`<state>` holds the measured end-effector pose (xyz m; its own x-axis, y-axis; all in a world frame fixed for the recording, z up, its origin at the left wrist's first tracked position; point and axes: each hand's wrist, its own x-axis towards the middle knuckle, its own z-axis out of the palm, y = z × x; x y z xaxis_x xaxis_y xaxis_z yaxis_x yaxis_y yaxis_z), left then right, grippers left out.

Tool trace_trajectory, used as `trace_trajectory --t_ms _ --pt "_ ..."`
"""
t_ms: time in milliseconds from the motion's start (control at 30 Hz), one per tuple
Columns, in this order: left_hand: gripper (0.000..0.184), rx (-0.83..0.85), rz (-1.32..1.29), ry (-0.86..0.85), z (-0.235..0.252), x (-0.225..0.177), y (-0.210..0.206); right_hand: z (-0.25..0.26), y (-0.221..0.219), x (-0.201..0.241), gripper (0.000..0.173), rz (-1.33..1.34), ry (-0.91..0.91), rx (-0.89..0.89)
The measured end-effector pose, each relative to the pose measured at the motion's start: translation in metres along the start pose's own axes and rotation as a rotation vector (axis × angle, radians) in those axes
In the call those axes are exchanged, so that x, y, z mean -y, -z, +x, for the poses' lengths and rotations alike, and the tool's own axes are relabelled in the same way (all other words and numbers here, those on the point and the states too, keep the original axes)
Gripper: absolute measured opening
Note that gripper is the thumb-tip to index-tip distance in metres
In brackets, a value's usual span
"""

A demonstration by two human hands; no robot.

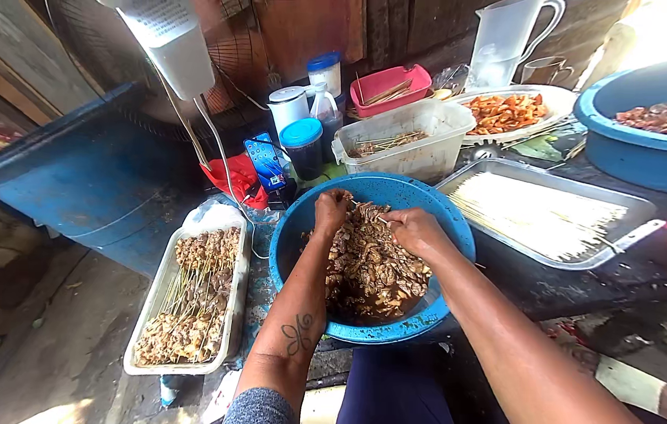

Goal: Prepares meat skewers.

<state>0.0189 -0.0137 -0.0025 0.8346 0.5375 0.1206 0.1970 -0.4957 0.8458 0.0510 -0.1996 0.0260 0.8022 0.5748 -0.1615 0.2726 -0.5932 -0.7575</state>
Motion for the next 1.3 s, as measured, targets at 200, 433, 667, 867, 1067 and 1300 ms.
trace_trajectory --t_ms 200,433,667,867,1067,1300 --pt "0.021 0.035 0.259 -0.018 -0.006 -0.014 0.0 -0.001 -0.001 0.003 0.034 -0.048 0.011 -0.013" --pt "0.023 0.031 0.295 -0.067 -0.012 -0.033 -0.01 0.002 -0.003 0.012 0.034 -0.091 0.065 -0.073" --pt "0.022 0.083 -0.093 -0.045 -0.009 -0.01 0.009 0.007 -0.002 0.005 0.033 0.136 0.05 -0.178" --pt "0.034 -0.09 -0.595 0.189 -0.006 -0.015 0.0 0.004 -0.002 -0.003 0.034 0.313 0.01 -0.119" --pt "0.03 0.007 -0.861 0.386 0.0 -0.024 -0.005 -0.001 -0.002 0.001 0.033 0.412 -0.037 -0.046" --pt "0.012 0.074 -1.094 0.581 0.0 -0.015 0.007 -0.001 -0.002 0.002 0.033 0.415 -0.031 -0.065"
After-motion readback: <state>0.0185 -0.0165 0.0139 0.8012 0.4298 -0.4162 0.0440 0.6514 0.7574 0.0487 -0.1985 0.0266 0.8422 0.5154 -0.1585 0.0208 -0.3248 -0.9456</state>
